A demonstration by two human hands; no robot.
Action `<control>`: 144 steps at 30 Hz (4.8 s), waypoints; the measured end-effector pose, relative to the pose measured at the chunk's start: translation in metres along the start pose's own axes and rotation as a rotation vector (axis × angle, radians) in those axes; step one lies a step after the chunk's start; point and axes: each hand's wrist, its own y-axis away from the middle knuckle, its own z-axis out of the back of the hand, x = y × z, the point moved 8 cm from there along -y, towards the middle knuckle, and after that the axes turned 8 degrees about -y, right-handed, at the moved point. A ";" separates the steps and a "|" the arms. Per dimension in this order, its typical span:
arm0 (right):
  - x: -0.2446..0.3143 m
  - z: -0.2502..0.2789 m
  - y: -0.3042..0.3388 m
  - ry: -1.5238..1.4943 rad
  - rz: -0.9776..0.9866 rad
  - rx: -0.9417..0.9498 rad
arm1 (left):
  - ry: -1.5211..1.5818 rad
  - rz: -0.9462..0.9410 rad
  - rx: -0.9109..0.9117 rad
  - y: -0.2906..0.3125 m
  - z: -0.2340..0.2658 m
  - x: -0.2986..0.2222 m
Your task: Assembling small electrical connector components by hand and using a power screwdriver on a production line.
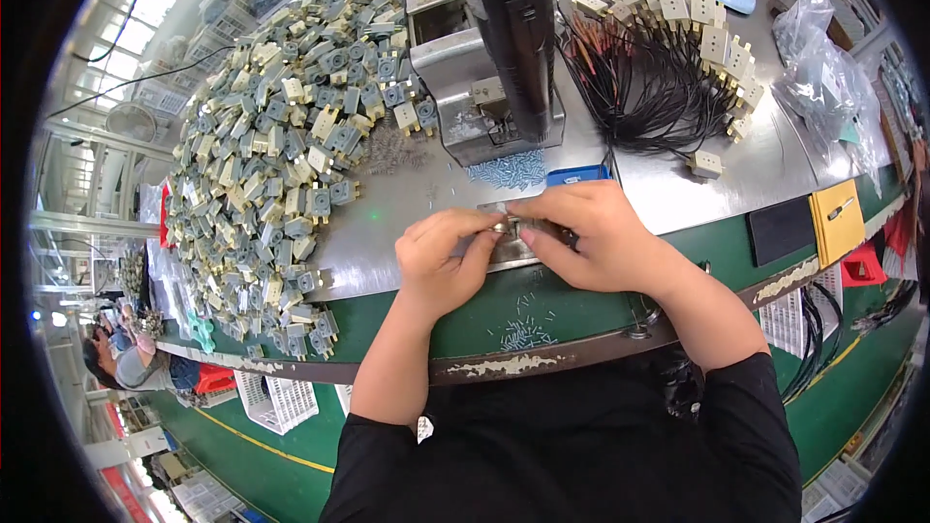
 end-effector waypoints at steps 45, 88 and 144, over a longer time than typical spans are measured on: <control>-0.010 -0.004 -0.016 0.126 -0.051 0.183 | 0.540 0.485 0.096 0.016 -0.034 0.028; -0.018 0.001 -0.012 -0.084 -0.079 -0.033 | 0.587 0.548 -0.063 0.018 -0.040 0.030; -0.021 0.011 -0.012 -0.196 -0.086 0.079 | 1.019 0.765 0.411 0.015 -0.061 0.024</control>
